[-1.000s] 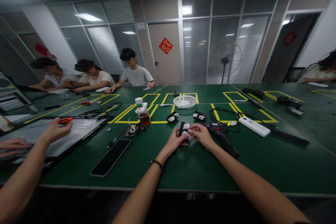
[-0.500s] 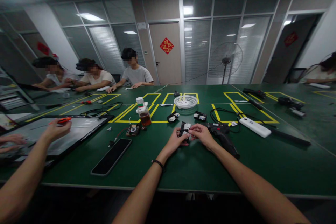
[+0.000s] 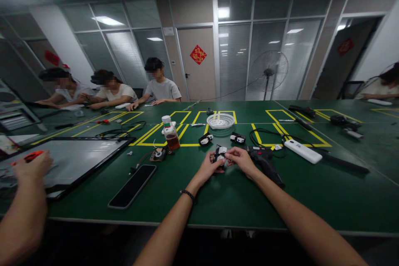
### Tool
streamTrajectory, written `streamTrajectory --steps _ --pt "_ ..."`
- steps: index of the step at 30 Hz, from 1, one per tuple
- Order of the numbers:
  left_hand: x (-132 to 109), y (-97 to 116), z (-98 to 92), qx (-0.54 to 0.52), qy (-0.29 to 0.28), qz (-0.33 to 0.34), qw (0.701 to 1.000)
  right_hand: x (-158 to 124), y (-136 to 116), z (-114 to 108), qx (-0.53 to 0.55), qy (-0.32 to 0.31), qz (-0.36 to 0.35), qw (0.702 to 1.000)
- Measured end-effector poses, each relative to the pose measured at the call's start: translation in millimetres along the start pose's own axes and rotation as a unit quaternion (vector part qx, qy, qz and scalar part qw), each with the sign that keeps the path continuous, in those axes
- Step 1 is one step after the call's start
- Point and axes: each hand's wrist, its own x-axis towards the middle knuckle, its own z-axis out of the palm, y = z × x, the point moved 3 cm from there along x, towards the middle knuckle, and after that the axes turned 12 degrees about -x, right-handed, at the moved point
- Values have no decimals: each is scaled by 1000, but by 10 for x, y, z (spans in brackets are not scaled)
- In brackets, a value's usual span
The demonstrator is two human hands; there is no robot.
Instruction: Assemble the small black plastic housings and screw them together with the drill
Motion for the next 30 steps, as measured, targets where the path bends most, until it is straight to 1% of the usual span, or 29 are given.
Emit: streamTrajectory --steps 6,13,30 --pt "7 -7 -2 4 -6 2 1000 -2 0 3 4 -8 1 1000" --pt "15 -15 -12 -1 4 4 1000 -1 -17 -1 8 -8 -1 1000" --pt "10 -7 -11 18 -11 11 1000 8 52 -1 12 -7 9 1000"
